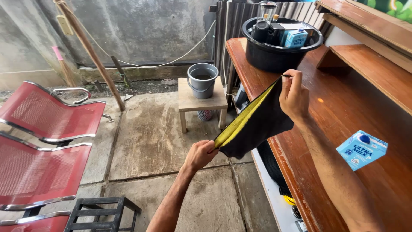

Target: Wiping down milk cartons with a cloth on a counter.

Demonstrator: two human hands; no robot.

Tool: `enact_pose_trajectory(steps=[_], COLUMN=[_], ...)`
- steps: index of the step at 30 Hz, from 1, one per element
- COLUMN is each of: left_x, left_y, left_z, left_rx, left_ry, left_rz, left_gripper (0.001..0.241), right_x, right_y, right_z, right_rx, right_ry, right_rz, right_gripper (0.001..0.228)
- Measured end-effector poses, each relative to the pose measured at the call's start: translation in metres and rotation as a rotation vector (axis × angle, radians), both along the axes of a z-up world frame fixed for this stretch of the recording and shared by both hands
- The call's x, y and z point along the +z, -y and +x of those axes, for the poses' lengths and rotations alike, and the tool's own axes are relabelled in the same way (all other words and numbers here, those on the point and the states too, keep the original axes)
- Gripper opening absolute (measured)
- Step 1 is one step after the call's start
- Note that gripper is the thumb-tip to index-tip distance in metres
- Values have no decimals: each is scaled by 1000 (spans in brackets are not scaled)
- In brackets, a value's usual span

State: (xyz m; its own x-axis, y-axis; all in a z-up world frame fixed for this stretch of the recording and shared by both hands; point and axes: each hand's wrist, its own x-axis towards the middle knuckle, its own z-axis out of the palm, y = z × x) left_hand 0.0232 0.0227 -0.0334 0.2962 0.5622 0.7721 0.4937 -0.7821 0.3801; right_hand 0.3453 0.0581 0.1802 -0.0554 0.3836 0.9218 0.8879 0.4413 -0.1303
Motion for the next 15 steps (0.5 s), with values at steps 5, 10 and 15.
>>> enact_pose_trajectory(steps=[5, 10, 15], left_x=[7, 15, -22], left_y=[-7, -14, -57], left_z=[29, 56, 94], left_rx=[-64, -69, -31], left_ry=[62, 136, 142], left_rz=[94, 83, 36], left_gripper=[48, 50, 45], right_x=[33, 47, 50], right_y=[17, 25, 38], right_z=[2, 21, 49], right_rx=[-31, -24, -79], right_ry=[60, 81, 67], right_rz=[31, 12, -26], right_gripper=[8, 7, 6])
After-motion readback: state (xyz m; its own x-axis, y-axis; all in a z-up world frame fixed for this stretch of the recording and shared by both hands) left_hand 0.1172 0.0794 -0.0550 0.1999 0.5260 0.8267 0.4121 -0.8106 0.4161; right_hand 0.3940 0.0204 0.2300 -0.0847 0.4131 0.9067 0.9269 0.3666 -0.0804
